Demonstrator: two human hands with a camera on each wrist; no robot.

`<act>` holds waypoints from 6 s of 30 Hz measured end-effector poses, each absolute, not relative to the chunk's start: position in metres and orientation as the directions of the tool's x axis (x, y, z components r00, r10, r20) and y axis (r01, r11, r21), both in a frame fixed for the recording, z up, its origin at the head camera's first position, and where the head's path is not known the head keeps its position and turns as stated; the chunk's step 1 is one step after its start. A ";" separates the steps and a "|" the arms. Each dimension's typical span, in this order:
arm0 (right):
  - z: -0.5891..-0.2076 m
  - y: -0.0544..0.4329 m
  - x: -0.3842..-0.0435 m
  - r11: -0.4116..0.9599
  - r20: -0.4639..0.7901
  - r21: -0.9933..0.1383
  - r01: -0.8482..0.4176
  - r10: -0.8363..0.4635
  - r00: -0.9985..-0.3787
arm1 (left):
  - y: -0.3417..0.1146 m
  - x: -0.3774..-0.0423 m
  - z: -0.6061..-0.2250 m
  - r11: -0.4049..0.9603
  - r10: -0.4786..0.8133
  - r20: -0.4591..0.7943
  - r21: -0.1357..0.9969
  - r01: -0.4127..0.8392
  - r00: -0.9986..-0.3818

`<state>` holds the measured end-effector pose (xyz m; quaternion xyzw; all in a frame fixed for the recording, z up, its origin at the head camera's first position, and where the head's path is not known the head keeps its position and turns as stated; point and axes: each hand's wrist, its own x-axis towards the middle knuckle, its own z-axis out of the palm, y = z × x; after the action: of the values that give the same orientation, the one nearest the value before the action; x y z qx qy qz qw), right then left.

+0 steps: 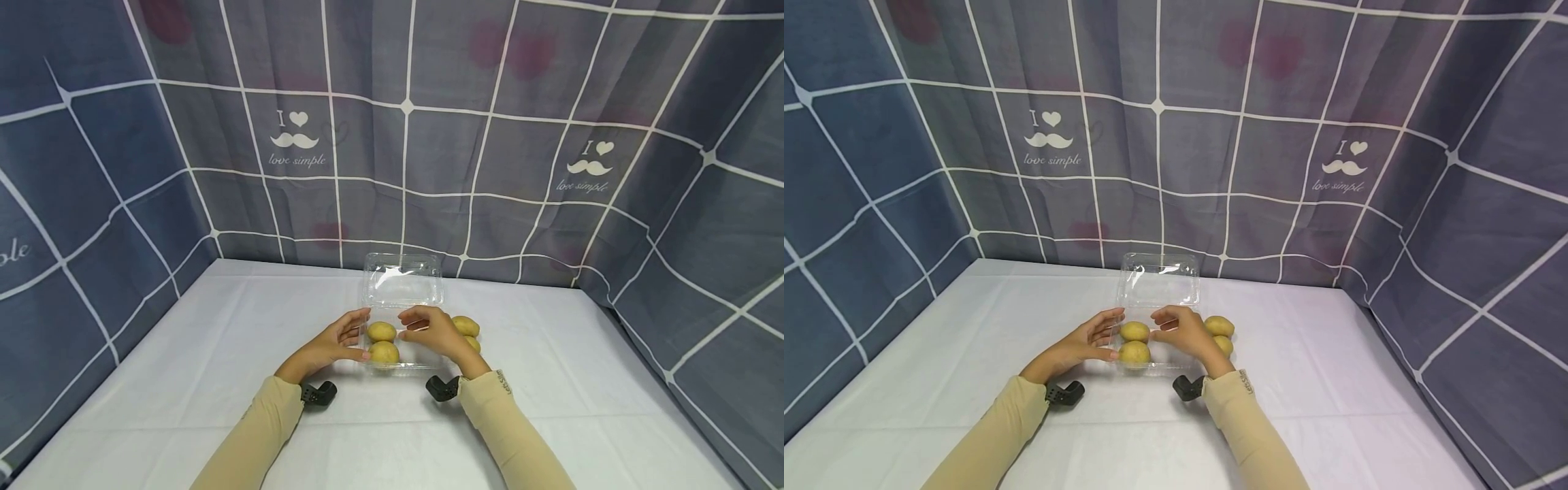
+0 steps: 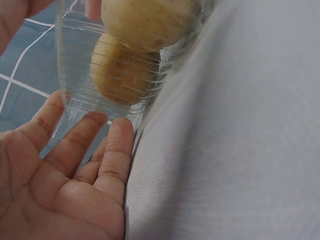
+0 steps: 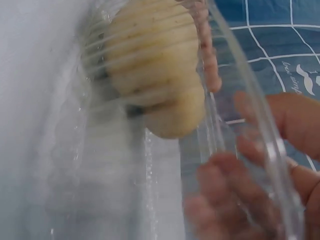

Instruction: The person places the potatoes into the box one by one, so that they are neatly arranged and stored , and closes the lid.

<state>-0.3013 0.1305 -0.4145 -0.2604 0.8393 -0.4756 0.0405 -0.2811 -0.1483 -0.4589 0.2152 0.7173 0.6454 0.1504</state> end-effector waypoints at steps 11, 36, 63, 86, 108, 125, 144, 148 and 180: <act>-0.417 0.146 -0.298 0.214 0.200 -0.914 -0.343 -0.499 -0.843 | -0.148 -0.281 -0.458 0.078 0.496 0.054 0.991 0.106 -0.867; -0.406 0.174 -0.301 0.212 0.188 -0.915 -0.343 -0.529 -0.828 | -0.153 -0.281 -0.464 0.087 0.495 0.070 0.988 0.129 -0.866; -0.409 0.218 -0.310 0.128 0.237 -0.949 -0.287 -0.306 -0.922 | -0.150 -0.281 -0.462 0.089 0.504 0.070 0.987 0.132 -0.861; -0.438 0.239 -0.324 0.273 0.238 -0.922 -0.273 -0.157 -0.959 | -0.149 -0.280 -0.461 0.084 0.497 0.071 0.988 0.129 -0.865; -0.460 0.247 -0.329 0.332 0.032 -0.938 -0.098 -0.198 -0.980 | -0.150 -0.281 -0.462 0.100 0.497 0.072 0.985 0.139 -0.865; -0.461 0.243 -0.328 0.393 0.020 -0.917 -0.069 -0.128 -0.992 | -0.150 -0.281 -0.462 0.087 0.505 0.076 0.986 0.138 -0.860; -0.456 0.240 -0.325 0.329 0.052 -0.942 -0.060 -0.034 -0.998 | -0.149 -0.281 -0.461 0.080 0.505 0.067 0.989 0.124 -0.860; -0.457 0.241 -0.327 0.330 0.074 -0.941 -0.079 -0.028 -0.997 | -0.149 -0.281 -0.461 0.087 0.504 0.066 0.988 0.127 -0.861; -0.436 0.233 -0.322 0.271 0.174 -0.940 -0.207 -0.141 -0.975 | -0.149 -0.282 -0.462 0.079 0.502 0.073 0.988 0.130 -0.862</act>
<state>-0.3217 0.2327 -0.4360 -0.1092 0.7966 -0.5939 -0.0279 -0.2819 -0.1489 -0.4619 0.2196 0.7201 0.6420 0.1448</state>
